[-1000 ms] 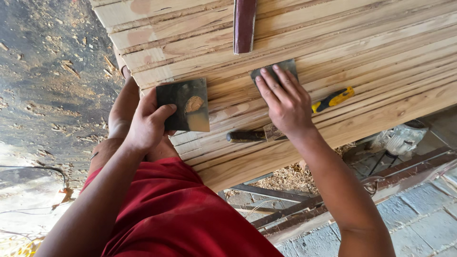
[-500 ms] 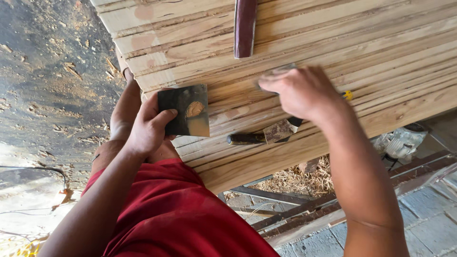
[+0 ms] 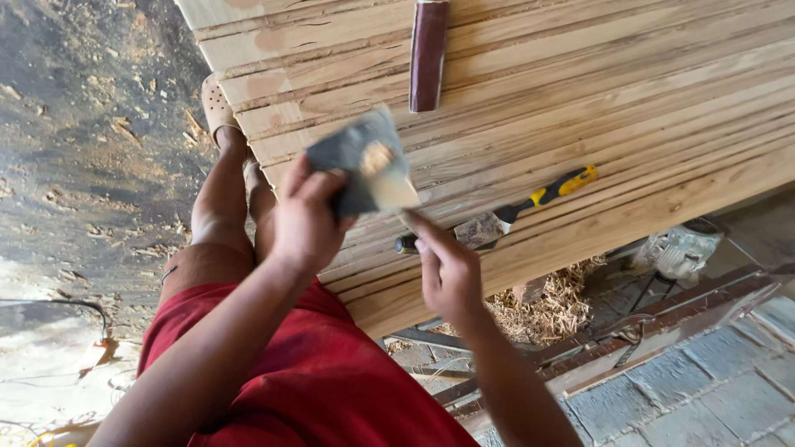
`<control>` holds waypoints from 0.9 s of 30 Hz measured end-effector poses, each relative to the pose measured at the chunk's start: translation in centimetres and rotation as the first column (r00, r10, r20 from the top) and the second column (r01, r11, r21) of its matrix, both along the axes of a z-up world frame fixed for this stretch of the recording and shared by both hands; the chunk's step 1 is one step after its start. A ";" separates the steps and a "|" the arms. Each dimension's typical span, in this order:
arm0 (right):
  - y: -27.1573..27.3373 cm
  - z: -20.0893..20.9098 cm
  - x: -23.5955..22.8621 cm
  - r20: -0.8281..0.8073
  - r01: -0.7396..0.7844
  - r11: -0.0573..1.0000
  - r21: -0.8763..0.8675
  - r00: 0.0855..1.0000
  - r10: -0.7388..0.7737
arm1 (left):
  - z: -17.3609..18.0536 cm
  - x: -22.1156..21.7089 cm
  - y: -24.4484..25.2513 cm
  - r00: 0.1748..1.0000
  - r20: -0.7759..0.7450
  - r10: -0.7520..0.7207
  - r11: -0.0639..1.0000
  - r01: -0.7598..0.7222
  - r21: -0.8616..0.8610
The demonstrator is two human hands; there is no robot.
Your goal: The person sands a large wooden board using two sanding blocks, moving them back and forth across the surface. The person works on the top surface and edges of the board, occasionally switching hands and adjusting position.
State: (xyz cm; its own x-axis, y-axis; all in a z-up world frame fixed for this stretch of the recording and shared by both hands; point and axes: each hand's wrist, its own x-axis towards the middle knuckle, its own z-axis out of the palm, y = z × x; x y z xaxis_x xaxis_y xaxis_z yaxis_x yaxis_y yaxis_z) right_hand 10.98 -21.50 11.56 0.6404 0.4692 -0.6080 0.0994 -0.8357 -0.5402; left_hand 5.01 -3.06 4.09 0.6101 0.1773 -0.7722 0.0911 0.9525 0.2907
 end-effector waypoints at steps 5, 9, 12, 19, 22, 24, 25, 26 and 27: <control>-2.9 -0.7 7.1 0.475 -0.439 0.892 0.110 0.811 0.341 | 0.1 -0.8 4.2 0.997 -0.021 -0.077 0.987 0.080 0.142; -0.8 -1.8 11.7 0.533 -0.664 0.736 -0.133 0.578 0.618 | 0.1 -1.5 4.9 0.995 -0.021 -0.094 0.984 0.096 0.152; 0.6 -2.0 12.7 0.517 -0.717 0.674 -0.179 0.514 0.684 | 0.0 -3.2 4.4 0.994 -0.017 -0.107 0.981 0.109 0.162; 1.4 -3.0 12.8 0.445 -0.754 0.628 -0.192 0.503 0.741 | -1.0 -4.6 4.2 0.990 -0.084 -0.116 0.982 0.127 0.142; 1.9 -2.9 13.8 0.329 -0.774 0.608 -0.180 0.535 0.778 | -1.2 -4.6 4.3 0.989 -0.084 -0.123 0.981 0.134 0.142; 2.4 -2.6 14.9 0.179 -0.795 0.585 -0.159 0.560 0.809 | -1.3 -4.9 4.4 0.988 -0.089 -0.123 0.982 0.134 0.133; 2.7 -2.4 15.2 0.124 -0.790 0.582 -0.193 0.569 0.813 | -1.3 -5.0 4.5 0.988 -0.100 -0.116 0.983 0.129 0.134; 3.0 -2.1 15.5 0.069 -0.785 0.577 -0.228 0.578 0.813 | -1.3 -5.1 4.6 0.988 -0.111 -0.109 0.983 0.124 0.135; 3.3 -1.9 15.7 0.016 -0.776 0.572 -0.267 0.590 0.807 | -1.4 -5.2 4.8 0.991 -0.097 -0.097 0.984 0.110 0.140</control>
State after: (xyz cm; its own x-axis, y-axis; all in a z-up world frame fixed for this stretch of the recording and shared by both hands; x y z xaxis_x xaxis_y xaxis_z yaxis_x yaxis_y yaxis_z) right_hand 26.64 -18.23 9.62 0.1504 0.6973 -0.7008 0.8279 -0.4763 -0.2962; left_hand -0.20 1.74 2.70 0.5606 0.2308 -0.7953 0.2187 0.8850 0.4110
